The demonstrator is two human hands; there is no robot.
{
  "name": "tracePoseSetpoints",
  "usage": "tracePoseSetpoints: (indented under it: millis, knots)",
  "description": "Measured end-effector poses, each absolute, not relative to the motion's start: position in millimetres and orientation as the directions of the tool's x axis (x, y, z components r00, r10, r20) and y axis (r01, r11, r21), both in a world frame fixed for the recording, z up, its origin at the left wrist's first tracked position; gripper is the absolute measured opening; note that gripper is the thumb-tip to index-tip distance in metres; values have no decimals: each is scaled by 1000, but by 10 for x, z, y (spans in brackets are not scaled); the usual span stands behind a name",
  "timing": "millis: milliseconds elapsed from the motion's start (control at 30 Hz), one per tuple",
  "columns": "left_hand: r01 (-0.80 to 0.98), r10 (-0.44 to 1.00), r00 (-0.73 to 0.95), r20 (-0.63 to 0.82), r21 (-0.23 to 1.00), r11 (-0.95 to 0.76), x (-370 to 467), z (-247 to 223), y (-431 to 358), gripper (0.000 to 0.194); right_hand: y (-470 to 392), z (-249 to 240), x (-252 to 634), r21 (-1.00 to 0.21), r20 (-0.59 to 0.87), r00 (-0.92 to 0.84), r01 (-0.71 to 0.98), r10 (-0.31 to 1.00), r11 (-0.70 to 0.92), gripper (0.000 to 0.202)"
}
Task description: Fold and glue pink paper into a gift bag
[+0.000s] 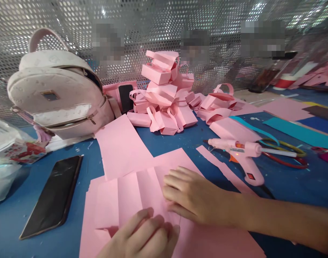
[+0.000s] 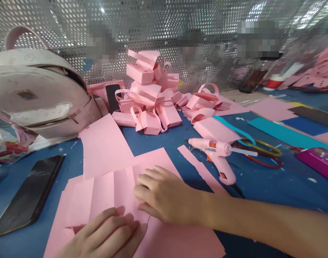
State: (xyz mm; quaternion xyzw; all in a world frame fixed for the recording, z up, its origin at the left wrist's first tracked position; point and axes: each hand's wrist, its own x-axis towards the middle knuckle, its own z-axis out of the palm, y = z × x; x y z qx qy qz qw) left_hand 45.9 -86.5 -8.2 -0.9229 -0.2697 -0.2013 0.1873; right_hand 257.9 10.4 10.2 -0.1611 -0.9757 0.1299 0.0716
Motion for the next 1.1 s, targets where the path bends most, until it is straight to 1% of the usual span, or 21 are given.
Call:
tracePoseSetpoints:
  millis: [100,200,267,367,433,467,500,567,633,700,767,867,1000,1100]
  knots:
    - [572,426,773,470,-228,-788,449,-84,-891,35,91,88,2582,-304,99,-916,344,389,888,30]
    - [583,435,771,465,-239,-777,433,-77,-910,35,74,57,2583,-301,133,-905,351,403,887,38]
    - [579,439,783,441,-259,-773,423,-66,-914,35,69,24,2578,-297,163,-897,353,412,887,39]
    - [558,422,803,421,-285,-779,407,-49,-910,35,76,-3,2571,-303,206,-871,377,446,875,30]
    - [558,418,802,426,-287,-779,396,-42,-908,35,74,23,2588,-311,256,-846,385,467,869,22]
    - [563,422,799,428,-286,-776,389,-42,-910,35,63,52,2609,-311,288,-836,380,467,871,21]
    - [567,428,797,426,-285,-773,383,-42,-912,36,44,87,2641,-306,314,-834,363,453,880,22]
    - [570,435,797,419,-286,-770,372,-47,-917,36,-21,158,2732,-286,332,-861,298,385,911,28]
    - [570,441,799,409,-282,-772,364,-54,-921,36,-101,203,2844,-296,267,-920,203,285,933,35]
    - [569,442,799,409,-273,-776,360,-59,-918,36,-166,211,2957,-296,201,-941,205,271,933,37]
    - [570,446,796,409,-260,-780,363,-61,-911,34,-192,197,3053,-279,155,-932,276,327,920,34]
    - [571,448,792,414,-245,-783,375,-53,-900,33,-160,165,3152,-263,135,-903,364,408,893,33]
    - [559,442,798,410,-231,-796,385,-19,-904,32,-89,118,3212,-241,213,-852,429,479,871,41]
    - [539,441,816,373,-219,-813,367,2,-915,33,-97,93,3220,-200,264,-838,436,477,877,42]
